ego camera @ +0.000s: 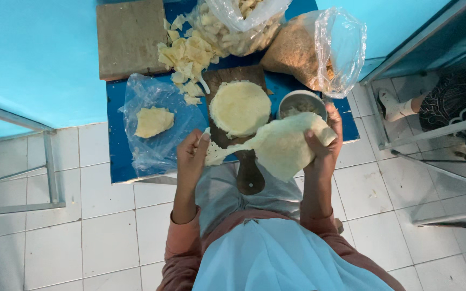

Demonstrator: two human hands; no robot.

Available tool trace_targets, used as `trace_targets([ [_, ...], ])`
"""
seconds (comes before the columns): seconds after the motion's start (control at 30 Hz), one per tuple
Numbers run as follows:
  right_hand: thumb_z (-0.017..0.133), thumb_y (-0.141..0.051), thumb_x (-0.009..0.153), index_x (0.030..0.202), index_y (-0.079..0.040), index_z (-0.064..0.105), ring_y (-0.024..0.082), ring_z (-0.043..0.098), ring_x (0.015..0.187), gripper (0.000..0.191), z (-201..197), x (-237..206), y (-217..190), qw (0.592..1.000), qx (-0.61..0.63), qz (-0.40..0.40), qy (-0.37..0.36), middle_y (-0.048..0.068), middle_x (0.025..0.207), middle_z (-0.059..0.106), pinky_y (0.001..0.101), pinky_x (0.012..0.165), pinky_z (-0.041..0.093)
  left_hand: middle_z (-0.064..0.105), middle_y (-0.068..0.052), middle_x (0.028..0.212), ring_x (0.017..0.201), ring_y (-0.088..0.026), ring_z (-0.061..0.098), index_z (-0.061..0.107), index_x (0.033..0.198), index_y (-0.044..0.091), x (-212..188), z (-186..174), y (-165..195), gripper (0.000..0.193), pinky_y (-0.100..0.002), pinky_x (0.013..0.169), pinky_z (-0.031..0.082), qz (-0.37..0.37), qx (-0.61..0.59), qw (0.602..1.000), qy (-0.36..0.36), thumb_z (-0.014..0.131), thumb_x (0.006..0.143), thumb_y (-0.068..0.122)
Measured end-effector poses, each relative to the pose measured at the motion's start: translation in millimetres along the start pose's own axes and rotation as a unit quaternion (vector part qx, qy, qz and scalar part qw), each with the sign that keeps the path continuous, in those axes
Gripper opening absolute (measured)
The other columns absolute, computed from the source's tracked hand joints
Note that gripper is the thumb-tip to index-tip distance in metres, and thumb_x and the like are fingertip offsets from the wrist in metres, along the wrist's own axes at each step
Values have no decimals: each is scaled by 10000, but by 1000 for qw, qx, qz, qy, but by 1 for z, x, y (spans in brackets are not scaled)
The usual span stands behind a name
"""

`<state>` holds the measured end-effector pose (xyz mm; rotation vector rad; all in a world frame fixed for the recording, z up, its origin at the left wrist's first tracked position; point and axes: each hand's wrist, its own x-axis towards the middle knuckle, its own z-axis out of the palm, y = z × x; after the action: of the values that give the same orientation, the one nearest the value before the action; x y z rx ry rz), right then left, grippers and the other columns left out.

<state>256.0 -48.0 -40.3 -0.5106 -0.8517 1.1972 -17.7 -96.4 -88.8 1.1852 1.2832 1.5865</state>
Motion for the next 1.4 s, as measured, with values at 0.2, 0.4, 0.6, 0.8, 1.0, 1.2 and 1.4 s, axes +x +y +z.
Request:
trace_targets([
  [0.2, 675, 109, 863, 1481, -51, 495, 267, 618, 1293, 664, -10, 6, -15, 999, -25, 34, -19, 141, 1428, 575, 385, 1130, 513, 347, 98, 714, 650, -4, 299, 497, 775, 98, 22, -17, 6, 334, -225, 559, 229, -9, 1, 998, 66, 609, 1075, 193],
  [0.4, 668, 136, 808, 1454, -41, 521, 256, 611, 1297, 687, -17, 9, -25, 993, -85, 68, -40, 104, 1413, 561, 371, 1106, 518, 392, 90, 717, 641, -7, 338, 507, 887, 99, 41, -34, 52, 239, -218, 550, 269, 11, 38, 999, 30, 596, 1095, 175],
  [0.6, 673, 145, 772, 1430, -40, 534, 264, 613, 1290, 698, -26, 6, -21, 988, -90, 101, -71, 116, 1406, 571, 373, 1079, 523, 573, -21, 965, 828, -102, 520, 557, 1172, 52, 92, -39, 80, 228, -265, 711, 427, 127, 195, 967, -102, 664, 973, 21],
  [0.8, 692, 174, 792, 1427, -41, 537, 247, 595, 1299, 688, -28, 7, -8, 984, -123, 98, -82, 100, 1397, 570, 373, 1073, 530, 628, -179, 1199, 1076, -375, 660, 568, 1282, 16, 182, -26, 73, 330, -446, 945, 528, 322, 334, 884, -56, 684, 974, -2],
  [1.0, 738, 144, 814, 1392, -31, 584, 224, 605, 1318, 623, -27, -3, -5, 964, -256, 39, -59, 99, 1404, 550, 363, 1084, 538, 657, -220, 1178, 987, -425, 660, 673, 1190, 42, 159, -14, 72, 221, -506, 810, 531, 287, 453, 844, -19, 729, 983, 97],
  [1.2, 862, 79, 819, 1401, -57, 573, 153, 623, 1079, 664, -5, -18, 33, 956, -293, -11, -29, 90, 1193, 635, 301, 940, 544, 710, -48, 945, 831, -65, 631, 656, 1098, 25, 36, 32, 73, 113, -208, 686, 481, -35, 44, 966, -252, 627, 1025, 107],
  [1.4, 747, 92, 938, 1515, -70, 460, 149, 595, 1184, 664, 14, -34, 53, 966, -99, 58, -231, 94, 1233, 597, 316, 1059, 506, 571, -34, 878, 746, -99, 538, 544, 1085, 41, -16, 69, 49, 179, -231, 656, 442, 44, 66, 995, -62, 687, 989, 88],
])
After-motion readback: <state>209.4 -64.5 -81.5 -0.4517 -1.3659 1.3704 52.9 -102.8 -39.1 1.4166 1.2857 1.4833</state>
